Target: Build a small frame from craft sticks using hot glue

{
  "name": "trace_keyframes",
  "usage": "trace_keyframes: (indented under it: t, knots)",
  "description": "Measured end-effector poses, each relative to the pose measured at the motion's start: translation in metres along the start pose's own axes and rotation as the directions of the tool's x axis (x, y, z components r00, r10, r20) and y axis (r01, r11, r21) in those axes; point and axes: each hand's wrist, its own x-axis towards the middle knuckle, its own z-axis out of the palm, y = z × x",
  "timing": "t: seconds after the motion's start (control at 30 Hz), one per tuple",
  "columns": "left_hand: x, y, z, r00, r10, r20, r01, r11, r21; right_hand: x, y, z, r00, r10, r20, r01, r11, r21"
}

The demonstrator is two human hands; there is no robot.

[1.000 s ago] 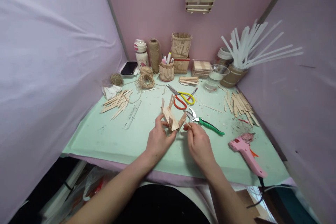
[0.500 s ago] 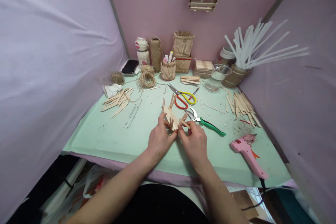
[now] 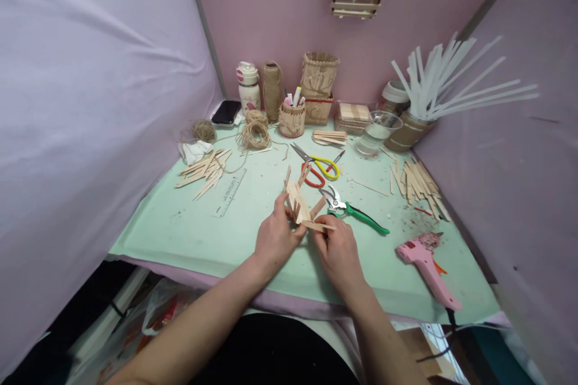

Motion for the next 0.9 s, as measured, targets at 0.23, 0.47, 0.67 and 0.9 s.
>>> trace_keyframes:
  t: [0.23,0.47,0.67,0.9]
  knots:
    - [0.001,-0.003,0.001,1.000,0.007,0.006,-0.007,1.000,0.011,-0.002,0.000,0.002,0.999,-0.040,0.011,0.040,0.999,0.020]
    - [0.002,0.000,-0.003,1.000,0.000,0.003,0.000,1.000,-0.011,-0.015,-0.006,-0.007,0.995,-0.077,-0.056,0.081,0.994,0.078]
    - [-0.001,-0.006,-0.005,1.000,0.026,0.012,-0.026,1.000,-0.010,0.010,0.008,-0.049,0.983,0.163,-0.085,-0.145,0.972,0.185]
    - [0.011,-0.024,-0.041,0.977,0.092,0.193,-0.088,0.996,-0.027,0.039,0.015,-0.046,0.966,0.241,0.098,-0.260,0.920,0.294]
